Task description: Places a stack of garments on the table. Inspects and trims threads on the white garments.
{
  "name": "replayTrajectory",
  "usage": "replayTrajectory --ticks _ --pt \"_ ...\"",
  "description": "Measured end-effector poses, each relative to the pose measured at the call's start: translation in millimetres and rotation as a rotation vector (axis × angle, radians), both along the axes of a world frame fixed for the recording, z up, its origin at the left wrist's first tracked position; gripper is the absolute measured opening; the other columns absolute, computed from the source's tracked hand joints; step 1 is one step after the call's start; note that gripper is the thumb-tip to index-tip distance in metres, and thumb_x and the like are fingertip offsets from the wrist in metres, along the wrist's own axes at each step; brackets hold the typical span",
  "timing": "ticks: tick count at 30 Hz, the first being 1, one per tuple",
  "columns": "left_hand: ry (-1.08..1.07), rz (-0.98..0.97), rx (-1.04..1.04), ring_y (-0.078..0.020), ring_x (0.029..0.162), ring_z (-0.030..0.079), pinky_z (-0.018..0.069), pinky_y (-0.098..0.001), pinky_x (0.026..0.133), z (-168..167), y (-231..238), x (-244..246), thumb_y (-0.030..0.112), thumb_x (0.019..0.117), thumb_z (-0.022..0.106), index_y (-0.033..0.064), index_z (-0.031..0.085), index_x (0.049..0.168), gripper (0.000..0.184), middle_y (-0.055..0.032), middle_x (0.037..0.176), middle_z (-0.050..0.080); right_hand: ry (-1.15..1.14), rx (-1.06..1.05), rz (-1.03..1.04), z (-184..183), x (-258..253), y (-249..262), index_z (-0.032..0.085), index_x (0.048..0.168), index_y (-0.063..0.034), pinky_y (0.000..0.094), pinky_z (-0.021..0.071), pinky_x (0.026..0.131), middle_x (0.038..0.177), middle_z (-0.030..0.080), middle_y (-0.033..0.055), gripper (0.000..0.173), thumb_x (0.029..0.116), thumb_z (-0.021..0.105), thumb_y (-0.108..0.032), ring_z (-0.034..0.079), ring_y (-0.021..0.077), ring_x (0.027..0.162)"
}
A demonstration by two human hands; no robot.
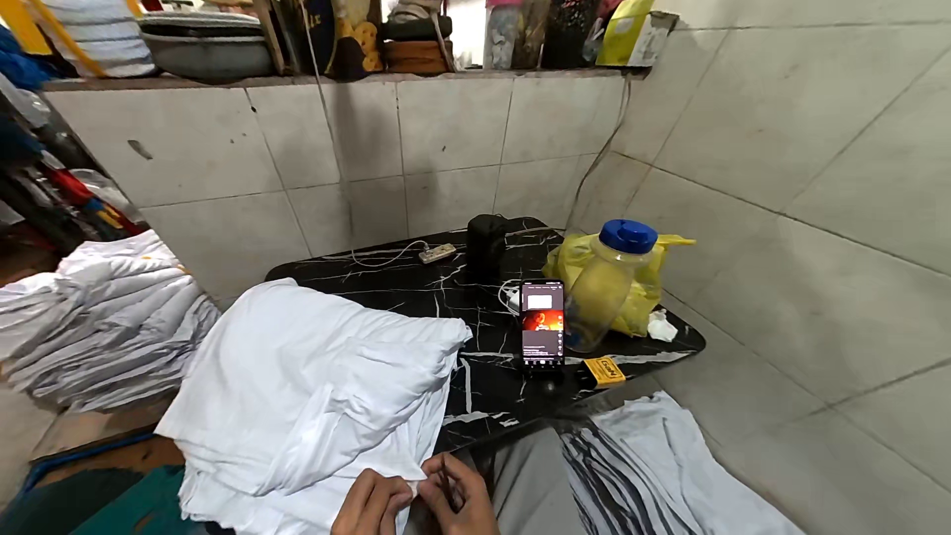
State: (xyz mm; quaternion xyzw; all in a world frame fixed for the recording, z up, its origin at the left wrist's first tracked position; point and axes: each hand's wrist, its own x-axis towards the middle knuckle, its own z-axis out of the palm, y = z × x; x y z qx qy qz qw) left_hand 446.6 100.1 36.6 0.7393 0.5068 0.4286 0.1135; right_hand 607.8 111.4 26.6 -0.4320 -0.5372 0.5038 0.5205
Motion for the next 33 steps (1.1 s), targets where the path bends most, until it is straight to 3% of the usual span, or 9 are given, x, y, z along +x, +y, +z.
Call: replayTrajectory --ticks 5,8,11,15,17,20,27,30,33 --pt "-0.133 -0.082 0.011 -0.0085 0.081 0.064 0.0544 -0.0173 0.078 4 -2 0 0.009 0.0957 0.066 0.0004 0.071 0.092 0.011 -0.0085 0.086 0.065 0.09 -0.003 -0.048 1 1 1 0.068 0.104 0.0043 0.0219 0.057 0.076 0.09 0.07 0.0017 0.012 0.0921 0.064 0.005 0.066 0.0026 0.08" --pt "-0.24 -0.104 0.037 -0.0057 0.088 0.067 0.0573 -0.0181 0.082 -3 -3 -4 0.01 0.0971 0.067 0.0018 0.07 0.093 0.01 -0.0057 0.093 0.069 0.107 0.016 -0.024 0 1 2 0.067 0.105 0.0028 0.0213 0.0558 0.07 0.084 0.069 -0.0011 0.012 0.0934 0.063 0.005 0.064 0.0018 0.075" --pt "-0.338 -0.105 0.033 -0.0062 0.093 0.07 0.0604 -0.0197 0.082 -6 -5 -4 0.01 0.0982 0.066 0.0029 0.068 0.094 0.009 -0.0061 0.103 0.071 -0.172 0.129 -0.059 0 1 0 0.068 0.105 0.0027 0.0234 0.0563 0.07 0.087 0.069 0.0042 0.013 0.0939 0.066 -0.003 0.065 0.0062 0.076" --pt "-0.389 -0.068 0.049 -0.0086 0.101 0.071 0.0605 -0.0222 0.087 -7 -9 -2 0.009 0.0975 0.067 0.0034 0.068 0.093 0.008 -0.0086 0.114 0.072 -0.618 0.306 -0.111 14 9 -6 0.072 0.11 -0.0002 0.0413 0.0616 0.072 0.102 0.073 0.0138 0.03 0.0874 0.078 -0.018 0.073 0.0226 0.084" --pt "-0.42 -0.046 0.071 -0.0089 0.101 0.071 0.0607 -0.0227 0.087 -9 -9 -3 0.01 0.0978 0.066 0.005 0.069 0.094 0.006 -0.0077 0.117 0.072 -0.719 0.369 -0.134 19 13 -9 0.074 0.111 -0.0016 0.0406 0.0606 0.065 0.096 0.074 0.0118 0.039 0.0904 0.078 -0.034 0.072 0.021 0.077" --pt "-0.466 -0.041 0.079 -0.0079 0.098 0.071 0.0606 -0.0223 0.085 -13 -8 -3 0.012 0.1001 0.064 0.0073 0.067 0.097 0.007 -0.0063 0.118 0.071 -0.773 0.426 -0.085 22 15 -12 0.074 0.103 -0.0008 0.0407 0.0599 0.062 0.086 0.075 0.0109 0.034 0.092 0.076 -0.033 0.072 0.0214 0.07" --pt "-0.469 -0.023 0.061 -0.008 0.097 0.072 0.0614 -0.0225 0.084 -14 -10 1 0.009 0.0991 0.064 0.0036 0.066 0.095 0.007 -0.008 0.116 0.073 -0.701 0.395 -0.223 21 -4 -15 0.075 0.1 -0.0005 0.0369 0.0601 0.059 0.082 0.076 0.0089 0.025 0.0994 0.065 -0.023 0.073 0.0183 0.067" --pt "-0.526 0.016 0.077 -0.0135 0.096 0.075 0.0645 -0.0279 0.083 -12 -9 4 0.001 0.0948 0.067 0.0013 0.069 0.099 0.005 -0.0085 0.111 0.075 -0.416 0.216 -0.207 18 -5 -9 0.071 0.107 0.0013 0.0299 0.0532 0.059 0.077 0.067 0.0067 0.028 0.0976 0.069 -0.025 0.061 0.0115 0.063" --pt "-0.552 0.074 0.092 -0.0117 0.087 0.077 0.0656 -0.0278 0.08 -6 -10 14 -0.002 0.0874 0.076 0.0005 0.066 0.104 0.019 -0.0047 0.099 0.078 -0.104 0.058 -0.034 12 -3 0 0.072 0.106 0.0021 0.0239 0.0587 0.068 0.096 0.071 0.0078 0.02 0.0927 0.073 -0.013 0.067 0.0068 0.078"
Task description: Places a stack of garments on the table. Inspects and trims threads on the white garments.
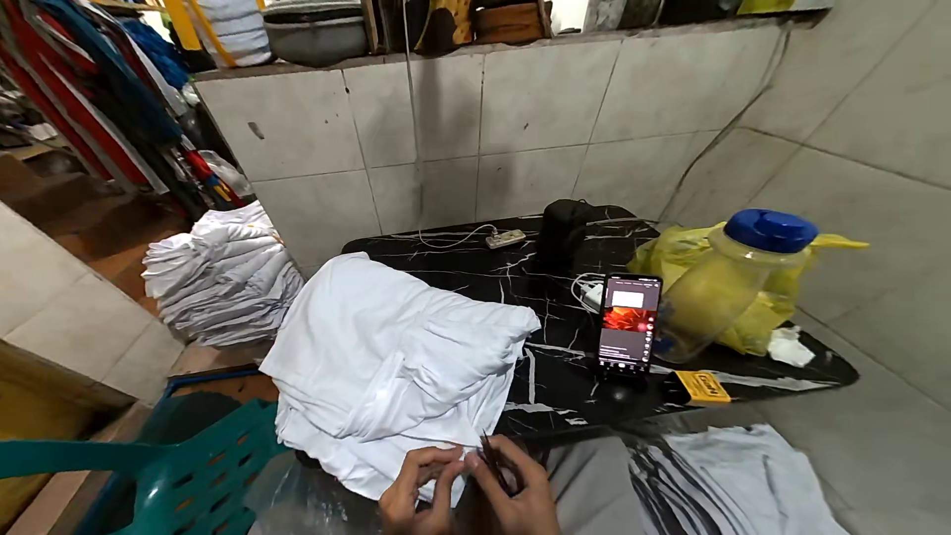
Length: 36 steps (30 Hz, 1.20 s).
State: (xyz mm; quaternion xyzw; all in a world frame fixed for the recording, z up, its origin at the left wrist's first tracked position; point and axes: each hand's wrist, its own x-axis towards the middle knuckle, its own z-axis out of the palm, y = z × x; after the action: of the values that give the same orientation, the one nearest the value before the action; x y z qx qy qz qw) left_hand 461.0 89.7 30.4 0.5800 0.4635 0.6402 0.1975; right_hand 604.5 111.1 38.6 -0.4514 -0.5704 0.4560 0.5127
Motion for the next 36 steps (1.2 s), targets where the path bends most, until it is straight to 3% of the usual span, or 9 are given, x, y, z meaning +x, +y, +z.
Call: replayTrajectory --ticks 3,8,12,15,19,25,28,30,36 --pt "0.049 -0.078 -0.062 -0.0057 0.082 0.075 0.0637 -0.023 0.077 5 -10 2 0.0 0.0869 0.076 0.0034 0.066 0.094 0.013 -0.0013 0.09 0.078 0.195 -0.043 0.081 -8 5 8 0.071 0.104 0.0025 0.0252 0.0587 0.072 0.099 0.071 0.0054 0.013 0.0942 0.068 -0.005 0.067 0.0067 0.081" --pt "0.442 -0.526 -0.455 -0.02 0.07 0.072 0.0603 -0.041 0.069 9 -21 -16 0.014 0.0957 0.071 -0.0004 0.072 0.106 0.018 -0.0113 0.083 0.075 0.356 -0.246 0.136 -11 9 8 0.064 0.099 -0.008 0.0191 0.0394 0.043 0.067 0.057 -0.0062 0.005 0.0953 0.065 -0.005 0.043 0.0 0.046" --pt "0.367 -0.273 -0.266 -0.008 0.066 0.069 0.0596 -0.0257 0.062 23 -17 -20 0.015 0.0967 0.071 0.0011 0.075 0.098 0.015 -0.0056 0.082 0.075 0.394 -0.31 0.149 -10 8 6 0.06 0.1 -0.0104 0.0177 0.0371 0.041 0.061 0.052 -0.0086 0.006 0.0975 0.063 -0.006 0.041 -0.0009 0.043" --pt "0.511 -0.042 -0.145 -0.0099 0.085 0.068 0.0571 -0.0265 0.075 23 -1 -26 0.025 0.0911 0.077 0.0094 0.078 0.102 0.019 -0.003 0.095 0.075 0.395 -0.335 0.137 -8 7 3 0.06 0.102 -0.009 0.0179 0.0361 0.041 0.06 0.051 -0.0073 0.006 0.0982 0.061 -0.004 0.04 -0.0004 0.044" --pt "0.484 -0.009 -0.059 -0.0084 0.096 0.063 0.0538 -0.0238 0.085 10 14 -20 0.03 0.0909 0.078 0.0176 0.08 0.099 0.016 -0.0004 0.1 0.069 0.337 -0.3 0.125 -6 5 1 0.06 0.102 -0.0073 0.0184 0.0379 0.044 0.061 0.051 -0.0082 0.007 0.0976 0.061 -0.003 0.042 -0.0003 0.046" --pt "0.502 -0.19 -0.07 -0.0139 0.092 0.068 0.0553 -0.0308 0.087 15 4 -18 0.024 0.0993 0.066 0.0083 0.075 0.09 0.02 -0.0039 0.092 0.074 0.324 -0.274 0.077 -5 4 -1 0.061 0.105 -0.0043 0.0178 0.0407 0.047 0.064 0.055 -0.0081 0.008 0.0974 0.061 -0.002 0.046 -0.0012 0.049" --pt "0.547 -0.156 -0.112 -0.0199 0.092 0.068 0.0552 -0.0371 0.087 21 1 -31 0.035 0.0916 0.077 0.0062 0.073 0.089 0.029 -0.0084 0.092 0.073 0.326 -0.281 0.076 -3 3 -1 0.06 0.105 -0.0039 0.0185 0.0401 0.046 0.064 0.057 -0.0071 0.007 0.0978 0.061 -0.003 0.045 -0.0008 0.048" --pt "0.623 -0.054 -0.129 -0.0247 0.095 0.067 0.0549 -0.0402 0.088 22 2 -34 0.037 0.0883 0.079 0.0056 0.075 0.097 0.033 -0.0123 0.098 0.072 0.343 -0.295 0.08 -1 1 -2 0.06 0.105 -0.0046 0.018 0.0391 0.046 0.063 0.056 -0.0075 0.007 0.0983 0.061 -0.003 0.045 -0.001 0.048" --pt "0.609 0.029 0.062 -0.015 0.088 0.067 0.0531 -0.0257 0.085 0 1 -26 0.014 0.0945 0.07 0.0098 0.08 0.091 0.011 -0.0053 0.088 0.073 0.383 -0.311 0.049 -1 0 -3 0.06 0.104 -0.0051 0.0178 0.0376 0.044 0.061 0.056 -0.0068 0.007 0.0976 0.061 -0.001 0.043 -0.001 0.046"
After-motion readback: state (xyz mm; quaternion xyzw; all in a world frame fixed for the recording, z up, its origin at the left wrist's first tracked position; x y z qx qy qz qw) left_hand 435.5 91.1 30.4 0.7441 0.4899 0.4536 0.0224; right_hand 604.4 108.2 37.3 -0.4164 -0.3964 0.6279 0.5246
